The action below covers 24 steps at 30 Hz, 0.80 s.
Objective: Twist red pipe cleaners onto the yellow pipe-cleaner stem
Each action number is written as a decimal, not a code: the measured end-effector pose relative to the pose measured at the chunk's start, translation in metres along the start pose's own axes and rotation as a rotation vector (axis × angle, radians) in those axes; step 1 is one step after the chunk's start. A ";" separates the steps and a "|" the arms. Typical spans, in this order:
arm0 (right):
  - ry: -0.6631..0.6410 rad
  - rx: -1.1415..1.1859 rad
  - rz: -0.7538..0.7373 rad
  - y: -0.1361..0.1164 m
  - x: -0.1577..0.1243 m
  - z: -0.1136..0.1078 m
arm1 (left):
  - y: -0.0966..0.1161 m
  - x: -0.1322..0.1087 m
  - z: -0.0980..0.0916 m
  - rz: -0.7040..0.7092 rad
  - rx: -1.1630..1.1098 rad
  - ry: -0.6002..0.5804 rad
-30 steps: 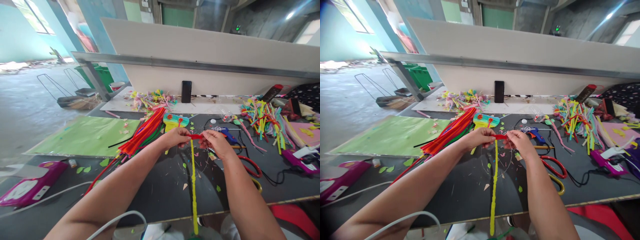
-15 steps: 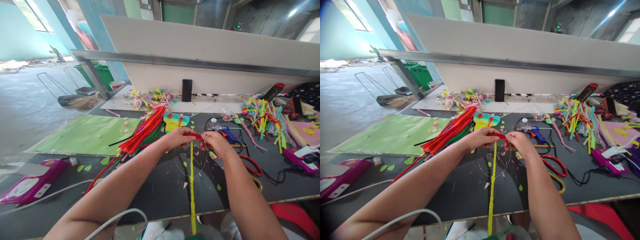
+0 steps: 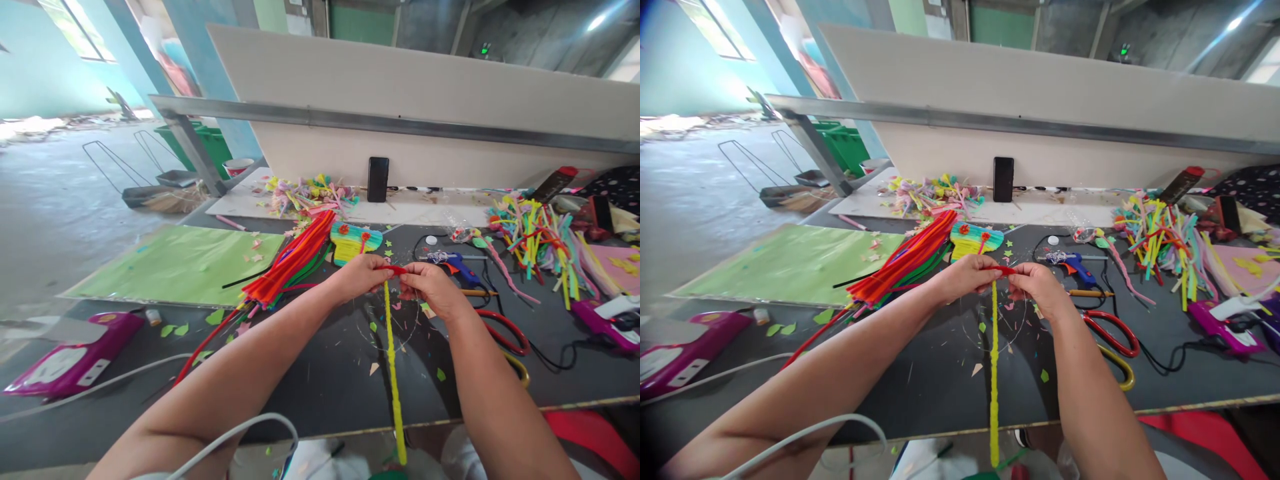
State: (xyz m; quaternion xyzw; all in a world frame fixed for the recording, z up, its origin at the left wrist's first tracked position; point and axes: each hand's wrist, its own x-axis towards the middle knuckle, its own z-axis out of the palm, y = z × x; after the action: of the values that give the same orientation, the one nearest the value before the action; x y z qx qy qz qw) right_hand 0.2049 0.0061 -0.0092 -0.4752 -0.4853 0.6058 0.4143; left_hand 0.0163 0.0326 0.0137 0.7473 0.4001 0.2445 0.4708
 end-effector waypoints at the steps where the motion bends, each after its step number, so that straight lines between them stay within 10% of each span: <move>1: 0.005 0.006 -0.001 0.000 0.000 0.001 | 0.000 0.000 0.000 0.001 -0.001 -0.001; 17: 0.074 -0.061 -0.053 0.006 0.006 -0.009 | -0.006 0.007 -0.013 -0.140 -0.436 -0.102; 24: 0.071 -0.153 -0.135 0.001 0.004 -0.001 | -0.009 0.009 -0.011 -0.055 -0.299 -0.116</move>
State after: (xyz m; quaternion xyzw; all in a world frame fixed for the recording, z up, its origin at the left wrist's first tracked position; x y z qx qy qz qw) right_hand 0.2049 0.0096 -0.0112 -0.4929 -0.5461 0.5204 0.4336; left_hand 0.0099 0.0483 0.0107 0.6706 0.3514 0.2447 0.6057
